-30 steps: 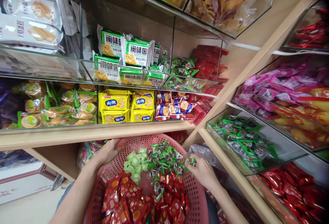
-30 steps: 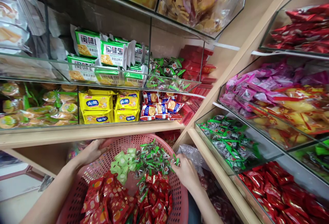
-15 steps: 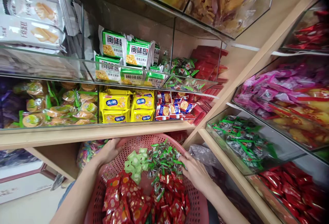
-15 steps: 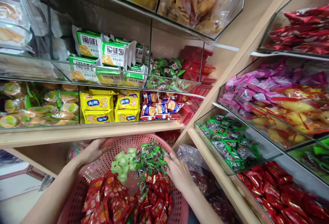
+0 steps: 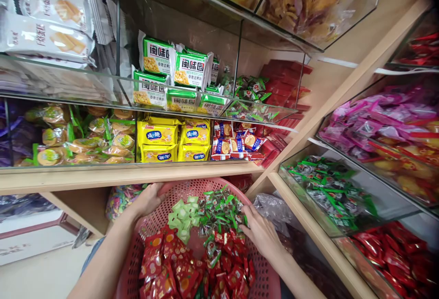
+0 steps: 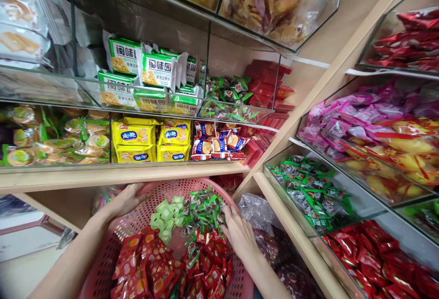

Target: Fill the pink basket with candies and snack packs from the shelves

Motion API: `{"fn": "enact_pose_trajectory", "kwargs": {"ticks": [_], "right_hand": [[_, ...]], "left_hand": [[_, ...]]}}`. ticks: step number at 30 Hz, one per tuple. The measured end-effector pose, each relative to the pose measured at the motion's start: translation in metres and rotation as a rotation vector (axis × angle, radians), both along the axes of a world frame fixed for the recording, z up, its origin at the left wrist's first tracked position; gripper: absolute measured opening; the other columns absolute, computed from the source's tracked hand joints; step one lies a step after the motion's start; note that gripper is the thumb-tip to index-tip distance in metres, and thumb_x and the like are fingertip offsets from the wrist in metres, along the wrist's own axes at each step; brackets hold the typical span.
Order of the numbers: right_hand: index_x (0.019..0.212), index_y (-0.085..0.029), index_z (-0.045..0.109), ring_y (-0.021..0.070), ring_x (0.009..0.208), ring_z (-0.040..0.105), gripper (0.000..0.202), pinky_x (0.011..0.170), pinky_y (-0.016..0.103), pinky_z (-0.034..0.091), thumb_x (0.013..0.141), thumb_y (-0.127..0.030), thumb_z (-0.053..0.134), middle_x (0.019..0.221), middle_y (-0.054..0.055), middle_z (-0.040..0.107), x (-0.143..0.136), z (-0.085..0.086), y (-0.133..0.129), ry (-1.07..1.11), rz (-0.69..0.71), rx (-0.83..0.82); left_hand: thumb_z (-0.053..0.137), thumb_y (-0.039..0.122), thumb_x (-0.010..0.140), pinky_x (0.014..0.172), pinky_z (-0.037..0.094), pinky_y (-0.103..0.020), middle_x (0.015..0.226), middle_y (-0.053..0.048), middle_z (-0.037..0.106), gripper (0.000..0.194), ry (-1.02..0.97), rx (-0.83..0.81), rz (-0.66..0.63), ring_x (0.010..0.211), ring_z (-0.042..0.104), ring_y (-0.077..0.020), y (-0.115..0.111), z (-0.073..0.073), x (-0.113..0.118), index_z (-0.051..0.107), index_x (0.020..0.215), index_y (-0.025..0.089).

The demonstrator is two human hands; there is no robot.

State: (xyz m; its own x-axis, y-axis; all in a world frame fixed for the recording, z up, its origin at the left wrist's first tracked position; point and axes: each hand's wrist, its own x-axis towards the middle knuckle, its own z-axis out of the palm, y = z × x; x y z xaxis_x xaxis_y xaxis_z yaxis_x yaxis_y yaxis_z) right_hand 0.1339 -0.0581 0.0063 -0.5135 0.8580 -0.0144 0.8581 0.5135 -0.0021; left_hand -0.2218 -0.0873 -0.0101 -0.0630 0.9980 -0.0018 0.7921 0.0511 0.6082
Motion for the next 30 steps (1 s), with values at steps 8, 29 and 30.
{"fn": "enact_pose_trajectory", "kwargs": {"ticks": [8, 29, 30], "right_hand": [[0.093, -0.022, 0.045, 0.0172, 0.072, 0.059, 0.017, 0.059, 0.027, 0.040, 0.077, -0.022, 0.048, 0.097, 0.005, 0.056, 0.009, 0.003, 0.000, 0.243, -0.048, -0.114], [0.122, -0.027, 0.041, 0.0231, 0.102, 0.049, 0.044, 0.086, 0.040, 0.041, 0.081, -0.036, 0.050, 0.112, 0.006, 0.053, -0.019, 0.000, 0.021, 0.495, 0.026, 0.163], [0.121, -0.026, 0.042, 0.0223, 0.102, 0.049, 0.041, 0.087, 0.038, 0.041, 0.082, -0.037, 0.048, 0.111, 0.006, 0.053, -0.019, 0.006, 0.022, 0.519, 0.025, 0.182]], "left_hand": [[0.040, 0.029, 0.072, 0.089, 0.040, -0.033, 0.105, -0.013, 0.061, 0.039, 0.023, 0.001, -0.008, 0.099, 0.055, -0.0248, 0.000, -0.001, 0.000, 0.055, 0.102, 0.010], [0.044, 0.030, 0.072, 0.095, 0.036, -0.032, 0.112, -0.012, 0.060, 0.040, -0.019, 0.003, 0.027, 0.109, 0.051, -0.0240, -0.003, -0.004, -0.003, 0.054, 0.107, 0.014], [0.044, 0.029, 0.071, 0.095, 0.036, -0.032, 0.112, -0.011, 0.060, 0.040, -0.026, 0.002, 0.028, 0.109, 0.051, -0.0241, -0.003, -0.004, -0.003, 0.054, 0.107, 0.014]]}}
